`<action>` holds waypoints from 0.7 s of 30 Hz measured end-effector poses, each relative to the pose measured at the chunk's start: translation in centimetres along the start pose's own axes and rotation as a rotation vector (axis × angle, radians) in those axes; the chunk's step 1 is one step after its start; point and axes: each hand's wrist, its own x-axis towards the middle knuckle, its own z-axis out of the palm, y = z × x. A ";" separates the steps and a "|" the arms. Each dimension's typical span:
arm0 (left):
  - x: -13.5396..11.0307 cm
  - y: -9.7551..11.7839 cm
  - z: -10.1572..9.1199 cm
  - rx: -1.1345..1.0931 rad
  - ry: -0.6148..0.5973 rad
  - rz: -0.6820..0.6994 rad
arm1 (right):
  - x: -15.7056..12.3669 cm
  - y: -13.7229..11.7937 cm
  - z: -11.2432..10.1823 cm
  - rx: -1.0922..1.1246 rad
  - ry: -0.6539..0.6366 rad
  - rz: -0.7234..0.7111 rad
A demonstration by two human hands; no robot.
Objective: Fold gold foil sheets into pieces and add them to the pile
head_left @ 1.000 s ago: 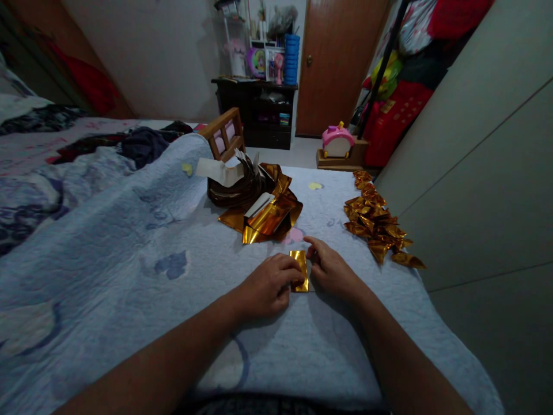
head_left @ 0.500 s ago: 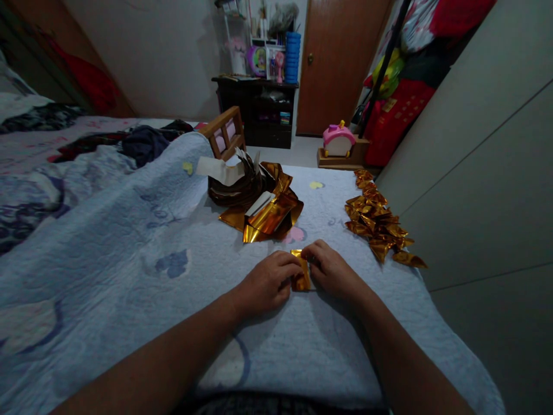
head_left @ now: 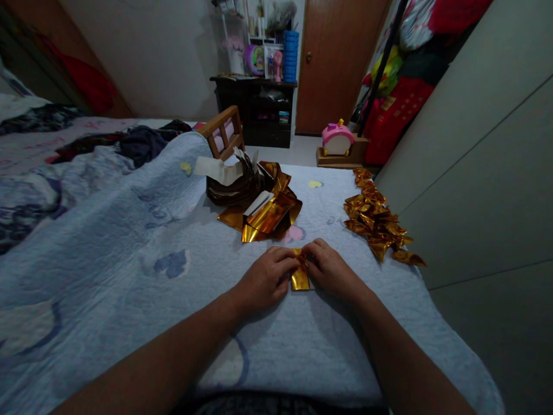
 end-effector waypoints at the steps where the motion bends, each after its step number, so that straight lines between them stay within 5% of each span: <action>1: 0.0 0.0 0.0 0.010 0.004 -0.009 | 0.0 0.0 0.0 -0.005 0.004 0.000; 21: 0.3 -0.4 0.0 0.084 -0.027 0.012 | 0.2 0.1 0.2 -0.032 0.002 0.011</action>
